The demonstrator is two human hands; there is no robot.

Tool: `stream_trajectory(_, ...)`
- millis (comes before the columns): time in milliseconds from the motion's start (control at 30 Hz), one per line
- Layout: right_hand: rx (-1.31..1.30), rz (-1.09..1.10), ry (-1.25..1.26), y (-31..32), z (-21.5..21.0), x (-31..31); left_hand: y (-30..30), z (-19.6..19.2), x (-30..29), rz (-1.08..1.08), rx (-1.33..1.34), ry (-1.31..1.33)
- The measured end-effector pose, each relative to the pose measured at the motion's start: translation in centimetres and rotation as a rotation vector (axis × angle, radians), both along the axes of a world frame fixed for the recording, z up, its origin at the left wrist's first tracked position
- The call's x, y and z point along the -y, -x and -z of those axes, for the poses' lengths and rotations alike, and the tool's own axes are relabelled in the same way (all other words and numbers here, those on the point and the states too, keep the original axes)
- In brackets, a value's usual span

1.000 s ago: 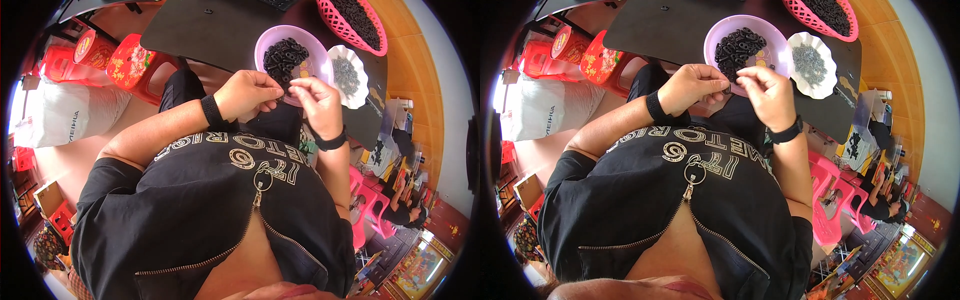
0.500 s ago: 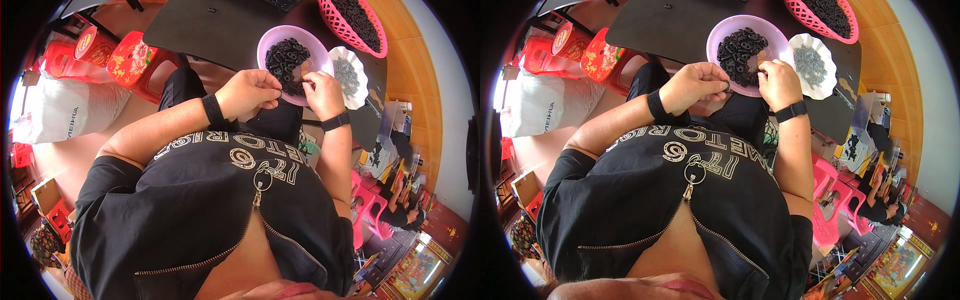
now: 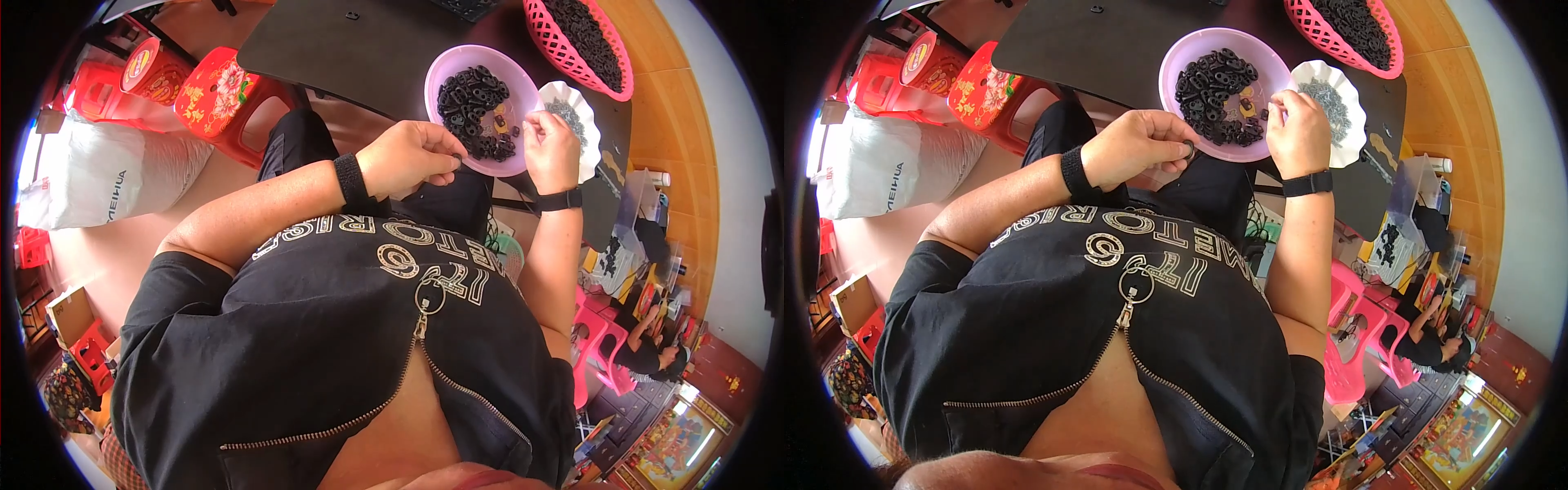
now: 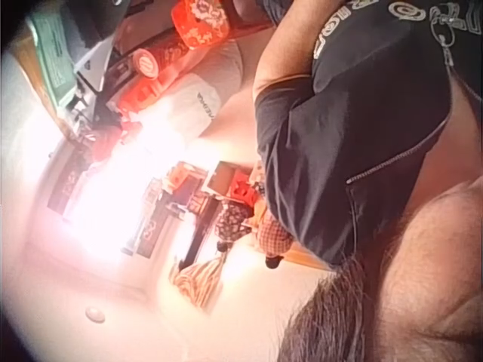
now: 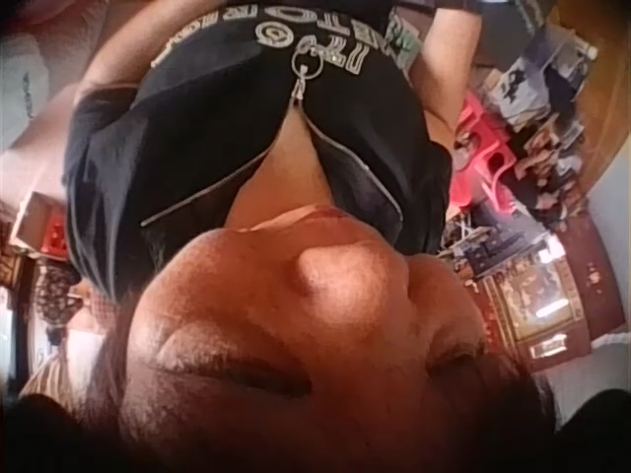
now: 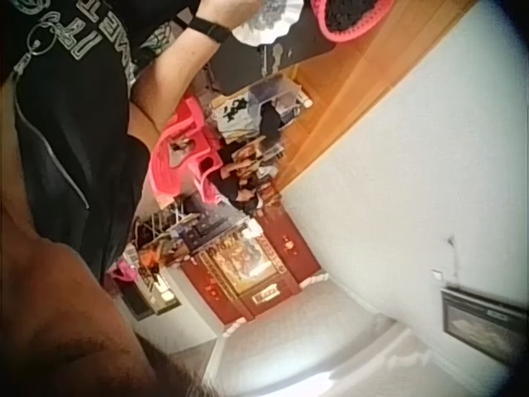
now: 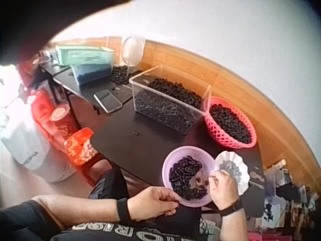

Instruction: The person assembles fasteners by picking up black plastic pieces and inserting metal pins into them by hand.

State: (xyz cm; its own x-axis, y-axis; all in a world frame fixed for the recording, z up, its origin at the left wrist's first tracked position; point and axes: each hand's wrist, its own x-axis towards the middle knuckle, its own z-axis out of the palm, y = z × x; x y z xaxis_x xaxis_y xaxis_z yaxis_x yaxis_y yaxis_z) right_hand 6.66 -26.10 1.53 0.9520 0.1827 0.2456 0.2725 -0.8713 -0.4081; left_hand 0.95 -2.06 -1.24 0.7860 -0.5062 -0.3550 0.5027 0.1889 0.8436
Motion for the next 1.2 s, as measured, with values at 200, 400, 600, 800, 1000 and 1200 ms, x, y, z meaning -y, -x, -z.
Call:
stream_trajectory(200,0.131,-0.162,0.376,-1.6,1.3,-1.1,0.1,-0.6,0.0,0.061,-0.001,-0.047)
stream_trajectory(400,0.039,-0.113,0.432,-2.1,2.4,-1.5,0.2,-0.3,-0.3,0.077,-0.001,0.018)
stream_trajectory(600,0.001,-0.098,0.409,-2.0,1.5,-1.4,0.2,-0.8,-0.4,0.080,0.006,-0.001)
stream_trajectory(800,0.022,-0.116,0.288,-1.8,1.1,-0.9,0.1,-0.7,-0.5,0.106,0.003,0.004)
stream_trajectory(1000,0.018,-0.114,0.383,-1.4,1.4,-1.5,0.1,-0.5,-0.4,0.101,0.023,-0.012)
stream_trajectory(1200,0.023,-0.114,0.323,-1.6,1.7,-1.6,0.1,-0.7,-0.5,0.093,0.003,-0.012)
